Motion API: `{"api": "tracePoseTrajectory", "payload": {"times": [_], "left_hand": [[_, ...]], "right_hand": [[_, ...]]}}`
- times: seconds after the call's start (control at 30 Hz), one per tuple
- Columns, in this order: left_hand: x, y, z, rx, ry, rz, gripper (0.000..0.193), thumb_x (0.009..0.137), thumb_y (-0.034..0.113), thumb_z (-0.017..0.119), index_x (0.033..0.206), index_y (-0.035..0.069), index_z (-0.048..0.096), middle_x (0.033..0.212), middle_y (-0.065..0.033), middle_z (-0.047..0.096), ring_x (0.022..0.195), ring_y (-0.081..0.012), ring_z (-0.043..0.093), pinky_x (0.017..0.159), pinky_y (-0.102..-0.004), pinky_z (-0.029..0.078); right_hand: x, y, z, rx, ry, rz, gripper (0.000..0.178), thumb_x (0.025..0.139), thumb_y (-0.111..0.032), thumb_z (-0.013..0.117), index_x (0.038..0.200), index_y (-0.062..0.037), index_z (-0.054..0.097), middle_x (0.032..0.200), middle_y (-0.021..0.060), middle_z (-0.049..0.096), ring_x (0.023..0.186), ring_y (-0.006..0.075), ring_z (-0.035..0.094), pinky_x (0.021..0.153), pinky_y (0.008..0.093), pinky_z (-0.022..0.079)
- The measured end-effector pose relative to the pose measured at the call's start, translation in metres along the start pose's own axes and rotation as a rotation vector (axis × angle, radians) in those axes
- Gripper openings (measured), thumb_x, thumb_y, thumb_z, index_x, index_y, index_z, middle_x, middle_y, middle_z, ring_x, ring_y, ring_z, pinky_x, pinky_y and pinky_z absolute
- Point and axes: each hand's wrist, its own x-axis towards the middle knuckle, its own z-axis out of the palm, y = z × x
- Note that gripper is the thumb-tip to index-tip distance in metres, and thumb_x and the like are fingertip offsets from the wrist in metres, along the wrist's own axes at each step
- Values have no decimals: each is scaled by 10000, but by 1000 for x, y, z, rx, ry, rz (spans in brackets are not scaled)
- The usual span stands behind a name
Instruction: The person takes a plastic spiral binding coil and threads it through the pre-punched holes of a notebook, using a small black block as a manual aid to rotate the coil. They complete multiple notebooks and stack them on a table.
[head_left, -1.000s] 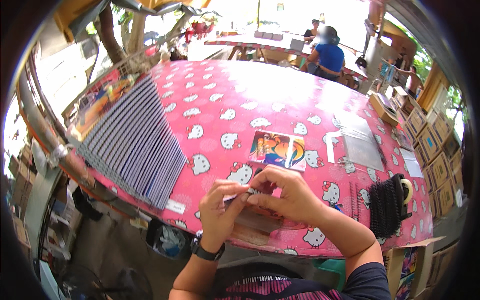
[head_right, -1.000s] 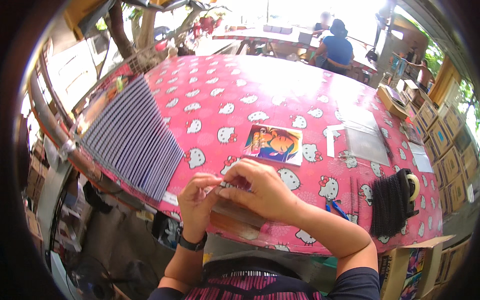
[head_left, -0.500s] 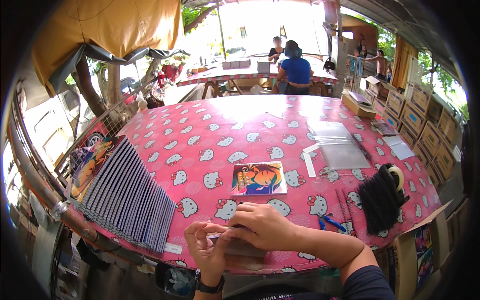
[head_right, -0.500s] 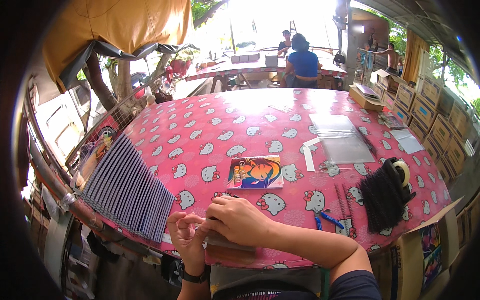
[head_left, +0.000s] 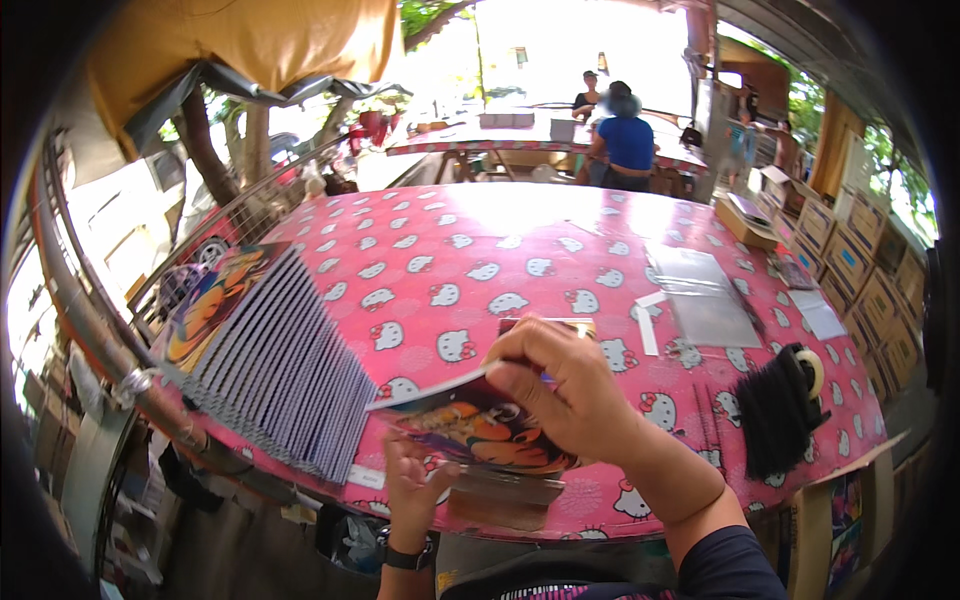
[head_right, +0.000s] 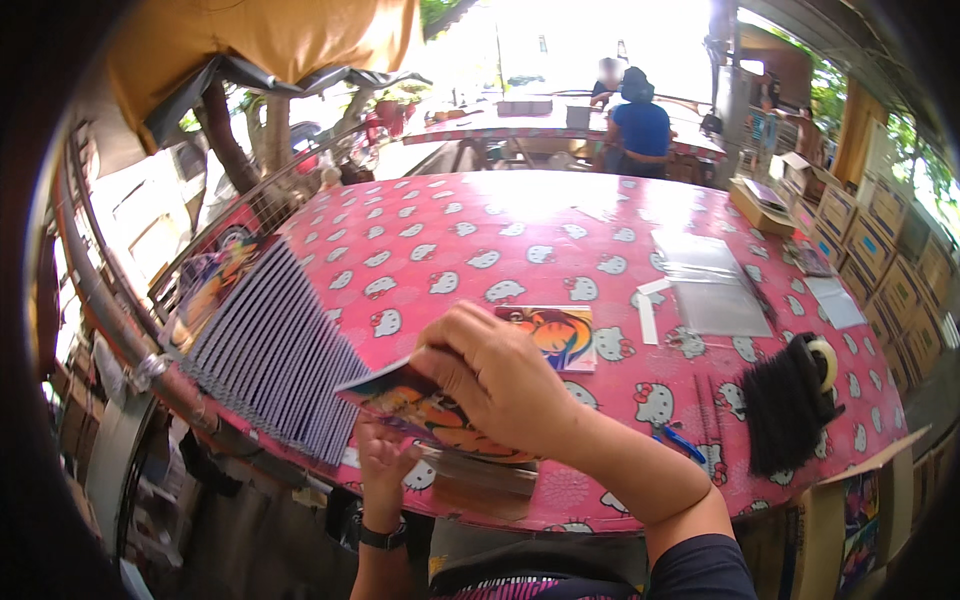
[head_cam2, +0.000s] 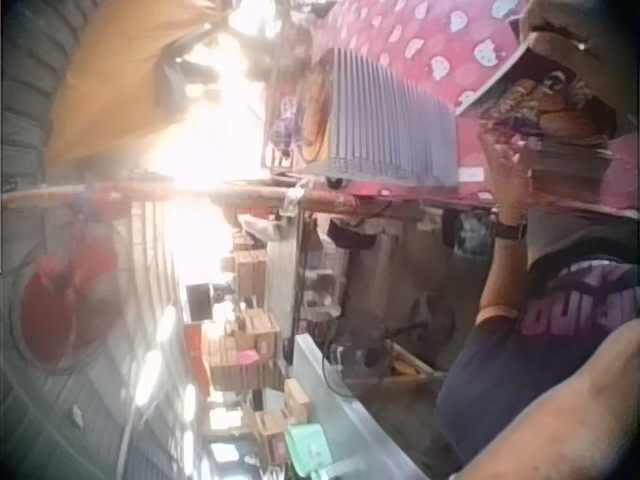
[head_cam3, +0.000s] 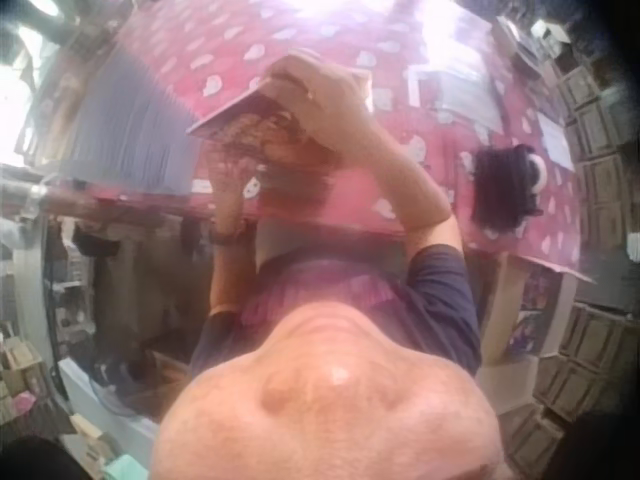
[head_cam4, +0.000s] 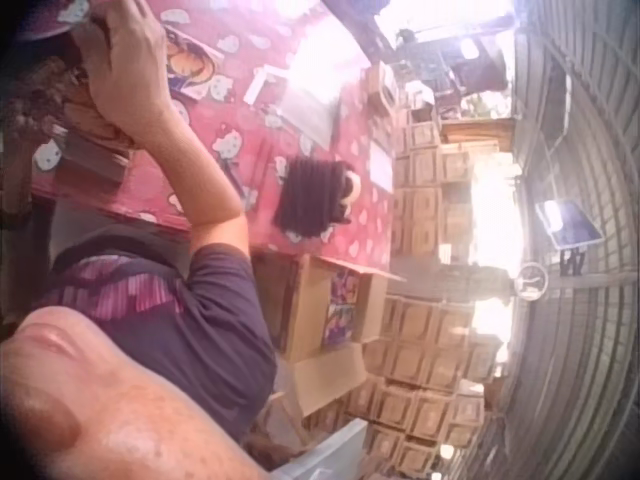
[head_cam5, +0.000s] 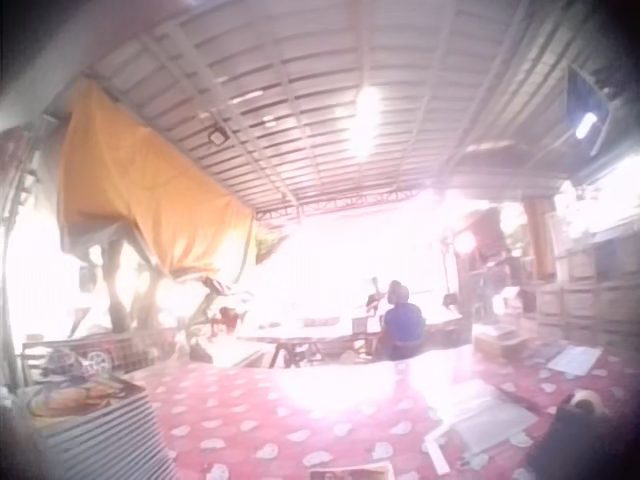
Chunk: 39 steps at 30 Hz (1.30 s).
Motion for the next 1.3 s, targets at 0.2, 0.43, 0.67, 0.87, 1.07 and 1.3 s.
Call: {"api": "tracePoseTrajectory", "payload": {"times": [0.2, 0.43, 0.67, 0.87, 1.07, 1.3], "left_hand": [[-1, -2, 4, 30, 26, -43, 280, 823, 40, 670, 1062, 19, 527, 1000, -54, 600, 924, -116, 550, 840, -281, 436], [0, 8, -20, 236, 79, 37, 285, 824, 157, 708, 1017, 19, 550, 1029, -77, 597, 926, -115, 537, 809, -259, 425], [26, 187, -31, 481, 152, 463, 878, 681, 329, 787, 1376, 27, 343, 1190, -109, 558, 1080, -176, 514, 894, -335, 410], [81, 219, -33, 854, 8, 379, 539, 816, 26, 605, 1326, 82, 440, 794, -29, 626, 698, -157, 620, 688, -265, 502], [107, 288, -142, 634, 618, 752, 215, 894, 85, 589, 1090, -3, 580, 959, -66, 633, 835, -108, 600, 764, -237, 485], [126, 232, -214, 961, 661, 362, 245, 889, 170, 601, 1051, -13, 601, 928, -43, 624, 880, -105, 574, 823, -243, 443]], "right_hand": [[26, 2, 10, -18, -19, 64, 167, 880, -144, 603, 924, 16, 582, 817, 148, 596, 754, 296, 599, 688, 351, 461], [54, -4, 13, 214, -11, 93, 191, 942, -197, 565, 908, -10, 581, 719, 2, 547, 693, 65, 488, 645, 244, 433], [98, -30, 40, -62, -387, -305, 160, 906, -186, 543, 884, -27, 557, 844, 138, 569, 813, 333, 568, 691, 401, 454], [145, -22, 89, -232, -209, -516, 461, 897, -420, 542, 1049, 15, 554, 1007, 180, 588, 924, 358, 584, 791, 452, 472], [217, 50, 105, 254, -80, -28, 832, 815, -695, 513, 1273, -1, 477, 1244, 200, 554, 1162, 306, 538, 953, 411, 430], [223, 105, 204, 651, -116, 94, 515, 910, -462, 570, 1120, 9, 573, 1013, 71, 608, 975, 127, 539, 862, 291, 425]]}}
